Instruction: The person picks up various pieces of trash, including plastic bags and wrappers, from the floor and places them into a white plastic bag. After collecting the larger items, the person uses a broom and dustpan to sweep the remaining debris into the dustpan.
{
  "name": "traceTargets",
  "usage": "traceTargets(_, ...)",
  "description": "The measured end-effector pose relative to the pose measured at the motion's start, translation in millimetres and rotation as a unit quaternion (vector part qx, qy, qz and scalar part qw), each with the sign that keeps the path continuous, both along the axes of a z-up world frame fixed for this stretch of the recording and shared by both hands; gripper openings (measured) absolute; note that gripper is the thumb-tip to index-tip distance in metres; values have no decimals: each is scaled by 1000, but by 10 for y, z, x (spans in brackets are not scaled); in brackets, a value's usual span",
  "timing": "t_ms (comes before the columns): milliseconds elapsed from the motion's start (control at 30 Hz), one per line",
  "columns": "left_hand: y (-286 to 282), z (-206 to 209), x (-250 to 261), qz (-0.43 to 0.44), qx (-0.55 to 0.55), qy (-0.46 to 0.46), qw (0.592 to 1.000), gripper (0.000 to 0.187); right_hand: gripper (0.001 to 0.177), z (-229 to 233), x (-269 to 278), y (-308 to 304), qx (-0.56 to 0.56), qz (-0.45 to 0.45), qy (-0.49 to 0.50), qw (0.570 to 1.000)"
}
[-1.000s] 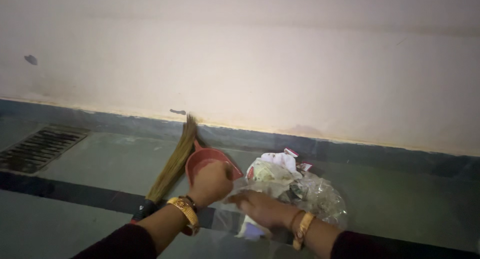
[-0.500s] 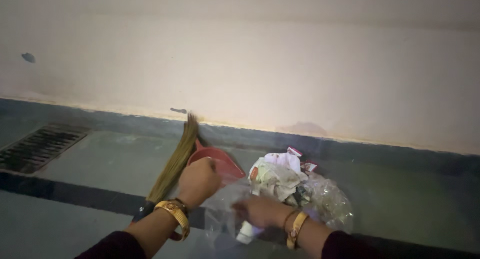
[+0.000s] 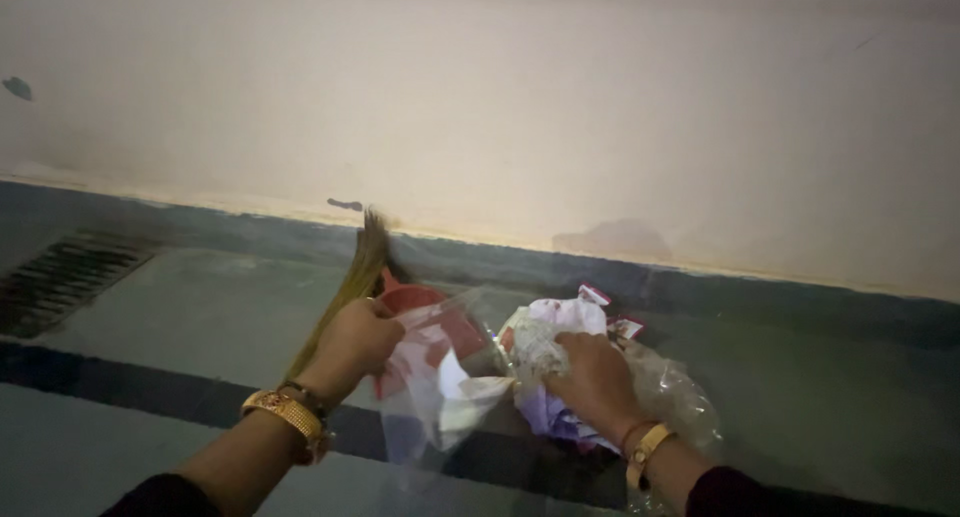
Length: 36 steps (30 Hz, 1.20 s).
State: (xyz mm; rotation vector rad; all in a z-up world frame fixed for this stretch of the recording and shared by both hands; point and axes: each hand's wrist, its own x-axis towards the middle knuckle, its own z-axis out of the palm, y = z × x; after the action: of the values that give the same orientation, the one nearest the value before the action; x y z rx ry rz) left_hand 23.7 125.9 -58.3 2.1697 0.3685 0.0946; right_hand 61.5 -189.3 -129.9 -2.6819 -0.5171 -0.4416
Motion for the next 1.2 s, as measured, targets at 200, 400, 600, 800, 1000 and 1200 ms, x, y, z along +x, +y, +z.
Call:
traceTargets(200, -187, -139, 6, -15, 68, -19, 997, 29, 99, -226, -101, 246, -158, 52, -70, 984)
traceTargets(400, -225, -105, -67, -12, 26, 27, 999, 28, 73, -624, 104, 170, -137, 35, -169, 975)
traceTargets(600, -149, -200, -38, -11, 18, -4, 1000, 28, 71, -548, 314, -67, -48, -12, -71, 996)
traceTargets(800, -188, -86, -105, -27, -21, 32, 999, 30, 77, -455, 602, -290, 119, -77, 1, 990)
traceTargets(1000, -282, -44, -174, -44, -96, -8, 994, 29, 94, -54, 992, -531, 387, -176, 128, 896)
traceTargets(1200, -388, 12, -117, -77, -76, 7, 994, 27, 94, 624, 686, -732, 614, -121, 255, 737)
